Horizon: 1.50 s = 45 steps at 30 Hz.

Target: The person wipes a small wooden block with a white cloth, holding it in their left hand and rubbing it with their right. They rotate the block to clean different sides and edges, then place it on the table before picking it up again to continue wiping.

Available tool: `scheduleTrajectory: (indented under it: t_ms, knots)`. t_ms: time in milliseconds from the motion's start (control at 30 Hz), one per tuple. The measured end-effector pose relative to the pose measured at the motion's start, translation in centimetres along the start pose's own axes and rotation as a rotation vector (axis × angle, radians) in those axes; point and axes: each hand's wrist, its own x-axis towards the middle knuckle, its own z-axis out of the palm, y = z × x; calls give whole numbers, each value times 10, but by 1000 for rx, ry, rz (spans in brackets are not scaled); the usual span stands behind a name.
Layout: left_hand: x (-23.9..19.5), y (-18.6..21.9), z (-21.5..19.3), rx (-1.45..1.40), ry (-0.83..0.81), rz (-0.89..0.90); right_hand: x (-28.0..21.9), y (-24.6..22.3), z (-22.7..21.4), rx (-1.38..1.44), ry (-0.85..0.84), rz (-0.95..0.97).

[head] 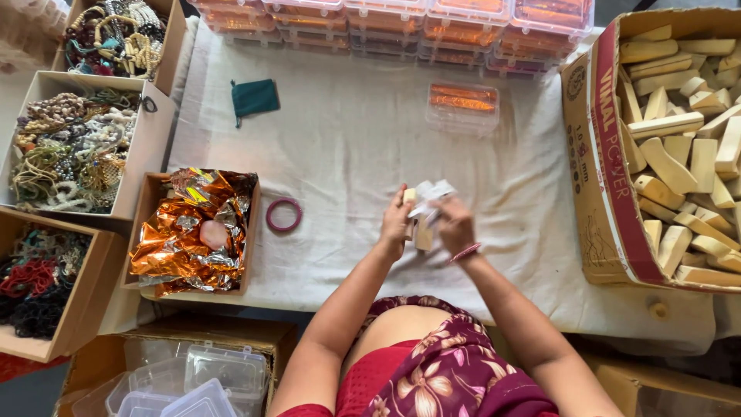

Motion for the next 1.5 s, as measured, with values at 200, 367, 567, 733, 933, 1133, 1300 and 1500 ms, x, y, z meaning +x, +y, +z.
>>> scheduleTrajectory:
  t_ms: [200,367,567,733,933,1133,1300,1500]
  knots:
    - [44,-87,-31,1375,140,473,7,31,-27,-114,37,418]
    - [39,-99,-33,1465,32,611,-46,87,8,-203,-210,541]
    - [0,-32,3,606,1,69,-42,64,29,766,65,862]
    - [-10,9,14,-117,-116,45,-14,-54,4,221,-78,514]
    - [-15,11,19,-234,-128,-39,14,-52,13,3,-209,63]
    - [-8,14,13,-286,-184,-33,4,-69,26,-45,-36,25]
    - [-3,-7,-2,-285,-255,-30,15,-45,32,2,-96,9]
    - [-27,4,36,190,-267,126,15,19,52,1073,251,732]
